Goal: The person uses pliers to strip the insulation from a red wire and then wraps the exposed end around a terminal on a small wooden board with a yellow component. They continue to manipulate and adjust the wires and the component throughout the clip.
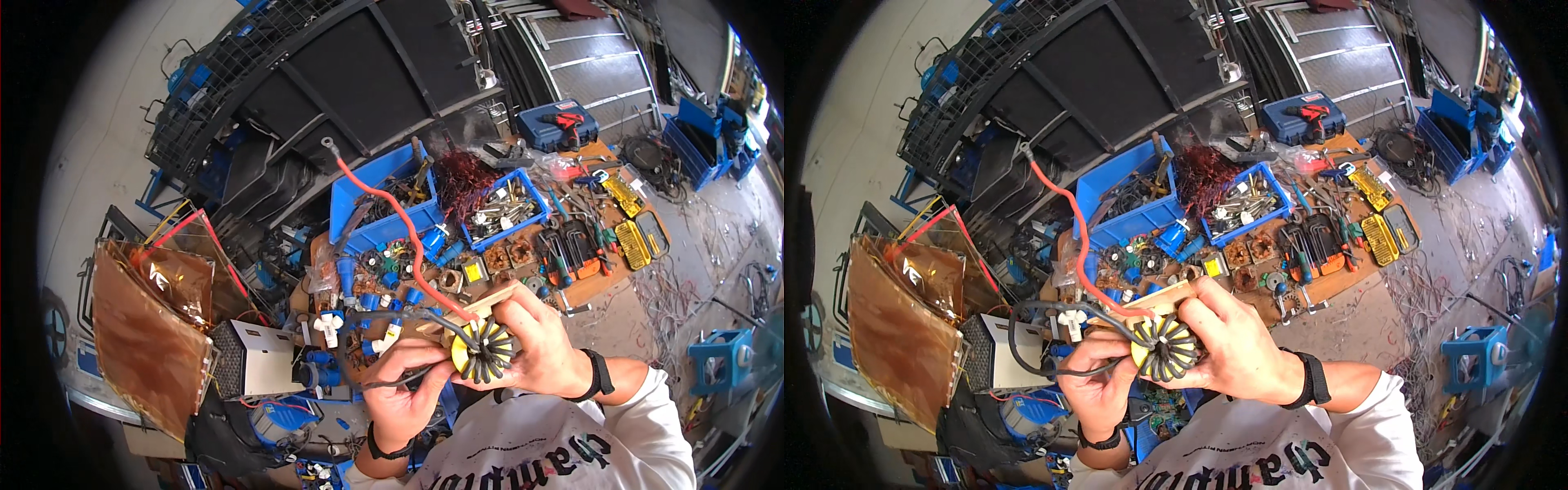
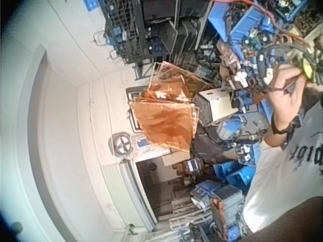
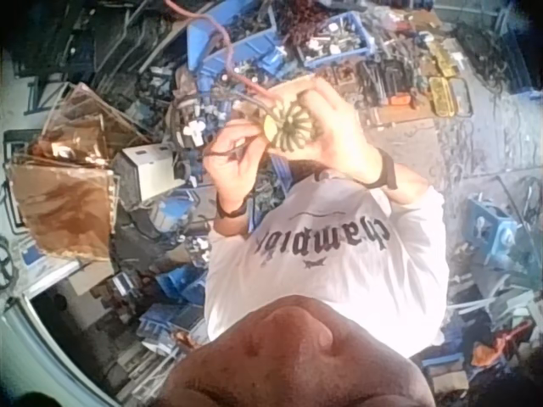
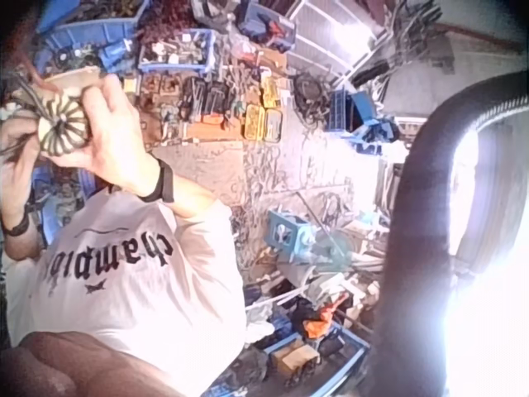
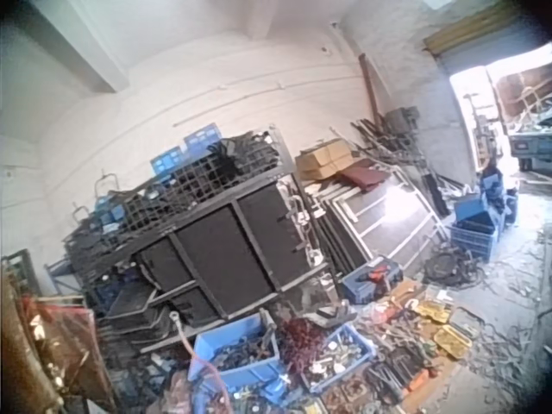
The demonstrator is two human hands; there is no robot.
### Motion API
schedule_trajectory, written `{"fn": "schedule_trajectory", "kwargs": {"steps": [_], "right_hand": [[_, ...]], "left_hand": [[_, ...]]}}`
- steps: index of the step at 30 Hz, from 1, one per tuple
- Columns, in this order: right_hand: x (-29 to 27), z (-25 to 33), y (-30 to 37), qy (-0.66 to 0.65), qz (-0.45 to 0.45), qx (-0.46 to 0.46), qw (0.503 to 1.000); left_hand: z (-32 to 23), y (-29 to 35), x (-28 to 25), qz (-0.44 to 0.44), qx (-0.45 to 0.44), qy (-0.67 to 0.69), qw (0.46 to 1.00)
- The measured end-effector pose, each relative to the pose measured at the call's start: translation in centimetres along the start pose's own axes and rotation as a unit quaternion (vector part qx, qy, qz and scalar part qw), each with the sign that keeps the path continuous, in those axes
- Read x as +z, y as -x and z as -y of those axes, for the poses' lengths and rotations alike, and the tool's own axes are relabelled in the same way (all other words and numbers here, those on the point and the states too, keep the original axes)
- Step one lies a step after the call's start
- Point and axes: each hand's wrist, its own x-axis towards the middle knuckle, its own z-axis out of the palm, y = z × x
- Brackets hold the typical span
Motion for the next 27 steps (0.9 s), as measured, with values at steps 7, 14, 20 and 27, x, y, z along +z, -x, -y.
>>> {"fn": "schedule_trajectory", "kwargs": {"steps": [7,14,20,27], "right_hand": [[0.0,-0.1,0.1,0.003,-0.009,-0.014,1.000],[0.2,-0.6,0.3,0.007,-0.006,-0.015,1.000],[0.2,-0.8,0.0,0.002,-0.019,-0.027,0.999],[-0.1,-0.9,-0.3,-0.013,-0.034,-0.039,0.999]], "left_hand": [[-0.1,1.6,-0.9,0.058,-0.181,0.134,0.972],[-1.1,0.8,-1.1,0.056,-0.221,0.187,0.956],[-1.2,0.3,-1.0,0.091,-0.222,0.213,0.947],[-0.1,0.3,-1.4,0.098,-0.196,0.223,0.950]]}}
